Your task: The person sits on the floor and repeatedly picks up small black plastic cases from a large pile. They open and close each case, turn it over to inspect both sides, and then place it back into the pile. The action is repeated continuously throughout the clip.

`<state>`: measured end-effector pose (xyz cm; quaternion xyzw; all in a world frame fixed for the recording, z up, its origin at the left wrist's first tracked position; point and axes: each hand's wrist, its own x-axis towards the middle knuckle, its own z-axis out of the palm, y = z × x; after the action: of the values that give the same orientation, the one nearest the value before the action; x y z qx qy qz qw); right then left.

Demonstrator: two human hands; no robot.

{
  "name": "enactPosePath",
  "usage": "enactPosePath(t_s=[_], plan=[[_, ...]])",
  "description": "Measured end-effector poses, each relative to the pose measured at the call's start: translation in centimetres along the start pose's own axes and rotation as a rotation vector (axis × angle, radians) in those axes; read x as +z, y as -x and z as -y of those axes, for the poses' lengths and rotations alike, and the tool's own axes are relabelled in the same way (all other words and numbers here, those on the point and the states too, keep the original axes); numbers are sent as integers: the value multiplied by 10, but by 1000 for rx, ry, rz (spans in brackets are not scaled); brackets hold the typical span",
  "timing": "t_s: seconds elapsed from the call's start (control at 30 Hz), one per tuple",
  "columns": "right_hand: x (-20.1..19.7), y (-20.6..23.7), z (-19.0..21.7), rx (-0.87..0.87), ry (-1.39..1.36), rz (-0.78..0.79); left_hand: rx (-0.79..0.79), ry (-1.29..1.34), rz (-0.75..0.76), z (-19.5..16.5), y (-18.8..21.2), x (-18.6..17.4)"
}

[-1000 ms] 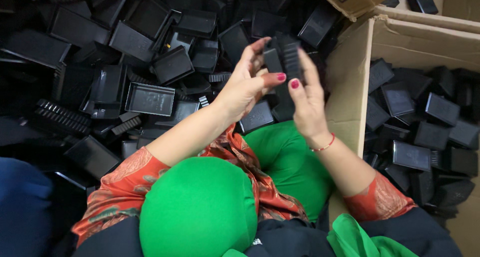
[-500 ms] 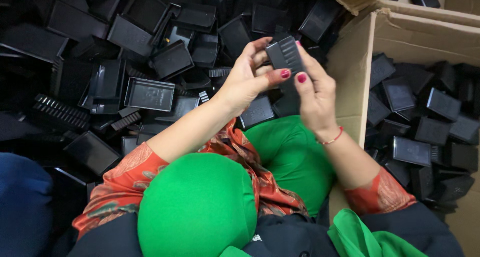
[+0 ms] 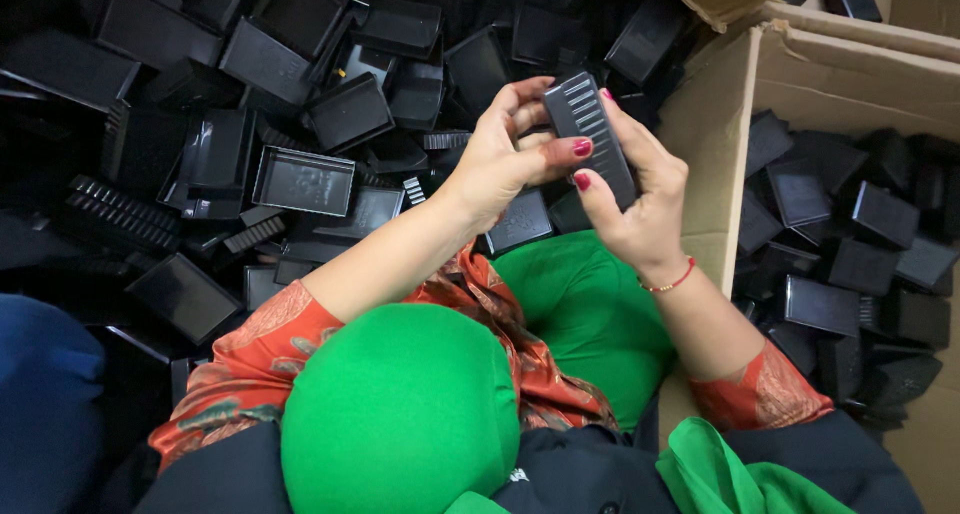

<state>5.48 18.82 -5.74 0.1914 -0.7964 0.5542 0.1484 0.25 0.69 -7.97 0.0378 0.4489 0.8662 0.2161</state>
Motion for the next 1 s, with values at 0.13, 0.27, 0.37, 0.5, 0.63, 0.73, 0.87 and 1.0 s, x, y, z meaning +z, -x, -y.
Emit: enactPosePath(t_s=[0.13, 0.27, 0.37, 0.5, 0.63, 0.73, 0.87, 1.0], plan=[[1, -1, 3, -39, 63, 17, 27, 59, 32, 5, -2, -4], [5, -3, 8, -31, 23, 96, 127, -119, -39, 6, -4, -9], [10, -3, 12, 51, 68, 128, 446, -485, -41, -1, -4, -14], [12, 5, 10, 145, 61, 210, 725, -883, -62, -19, 0, -20], [11, 10, -9, -5, 116, 428, 694, -993, -45, -29, 0, -16], [15, 12, -24, 136, 63, 534, 742, -1128, 83, -31, -5, -15], [-1, 7, -38, 263, -619, 74, 728, -686, 105, -39, -30, -39], [-25, 9, -43, 7, -869, -321, 653, -599, -117, -65, -63, -109]])
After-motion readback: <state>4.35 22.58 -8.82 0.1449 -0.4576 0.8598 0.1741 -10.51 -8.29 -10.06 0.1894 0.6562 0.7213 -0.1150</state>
